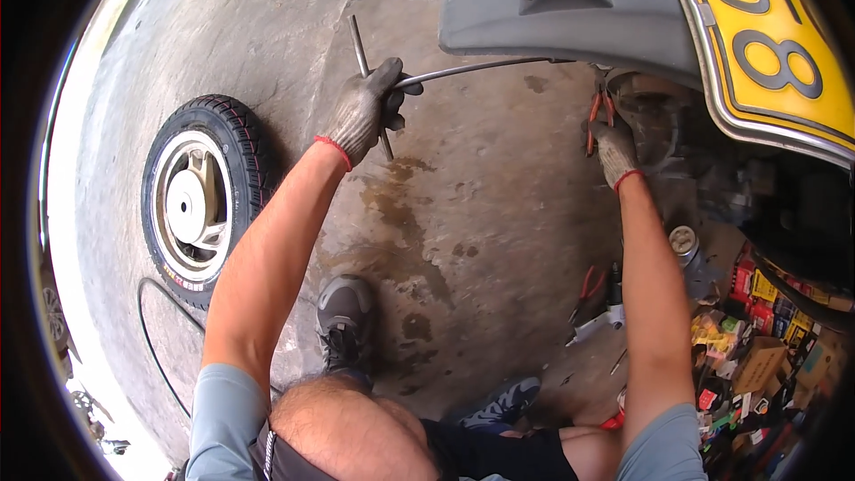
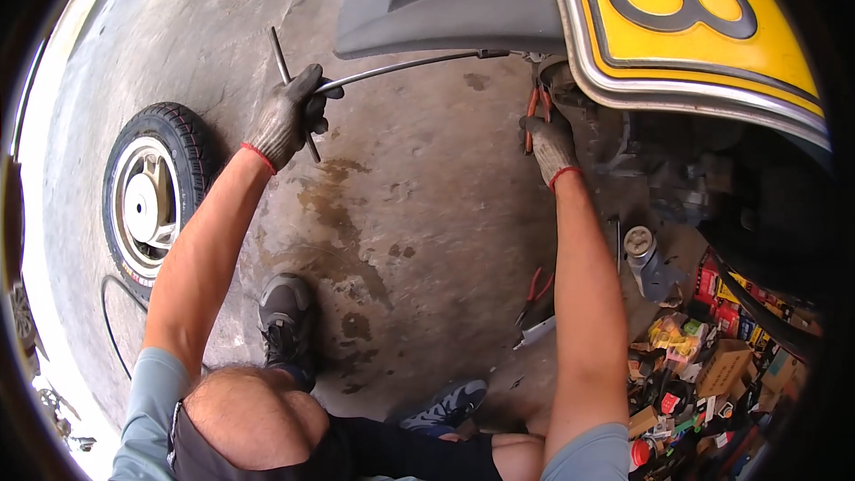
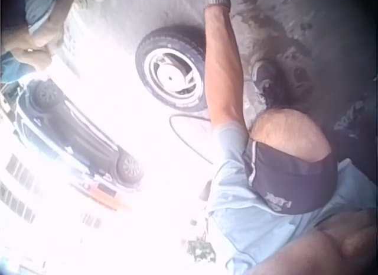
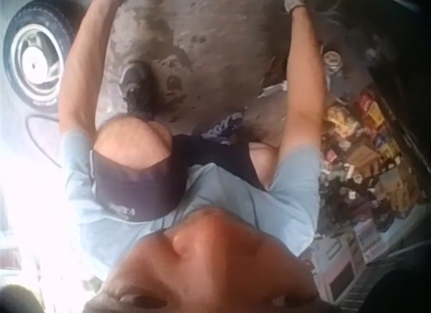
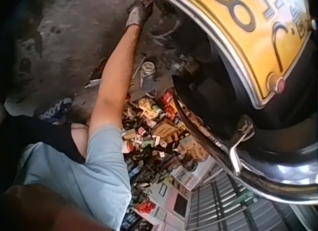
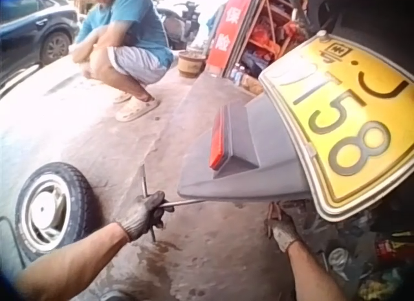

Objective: Inflating a motorcycle tire, checking for leaks with soapy water, and performing mechanical repairs near the rear wheel hub.

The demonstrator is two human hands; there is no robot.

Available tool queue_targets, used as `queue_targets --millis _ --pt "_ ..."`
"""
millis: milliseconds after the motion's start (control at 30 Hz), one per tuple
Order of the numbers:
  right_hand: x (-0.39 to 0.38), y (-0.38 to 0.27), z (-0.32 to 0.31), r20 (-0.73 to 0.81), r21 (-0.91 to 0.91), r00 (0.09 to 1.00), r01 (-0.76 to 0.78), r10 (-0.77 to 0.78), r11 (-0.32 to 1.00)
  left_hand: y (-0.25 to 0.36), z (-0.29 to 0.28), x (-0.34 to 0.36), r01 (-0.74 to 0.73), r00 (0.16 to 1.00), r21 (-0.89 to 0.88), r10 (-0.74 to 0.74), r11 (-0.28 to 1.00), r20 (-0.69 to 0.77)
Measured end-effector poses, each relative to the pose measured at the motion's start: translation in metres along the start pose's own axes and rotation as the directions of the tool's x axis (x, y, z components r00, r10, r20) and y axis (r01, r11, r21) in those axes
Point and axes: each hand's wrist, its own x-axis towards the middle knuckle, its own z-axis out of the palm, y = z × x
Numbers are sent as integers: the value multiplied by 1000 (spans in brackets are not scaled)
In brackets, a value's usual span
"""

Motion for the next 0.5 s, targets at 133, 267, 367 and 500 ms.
queue_targets --millis 133,267,367,500 --pt "-4 -5 2 3 12 1000 -14 14 1000 8 4 14 -30 999 81 31 996 -14" --pt "-5 -8 0 -14 -53 1000 23 -24 998 19 -2 22 -63 998 153 67 986 -21" --pt "-5 -10 0 -21 -99 999 23 -25 995 22 -13 20 -55 998 230 60 972 -15" --pt "-6 -11 3 -29 -84 1000 -4 2 996 17 -20 20 -4 1000 151 3 989 5"
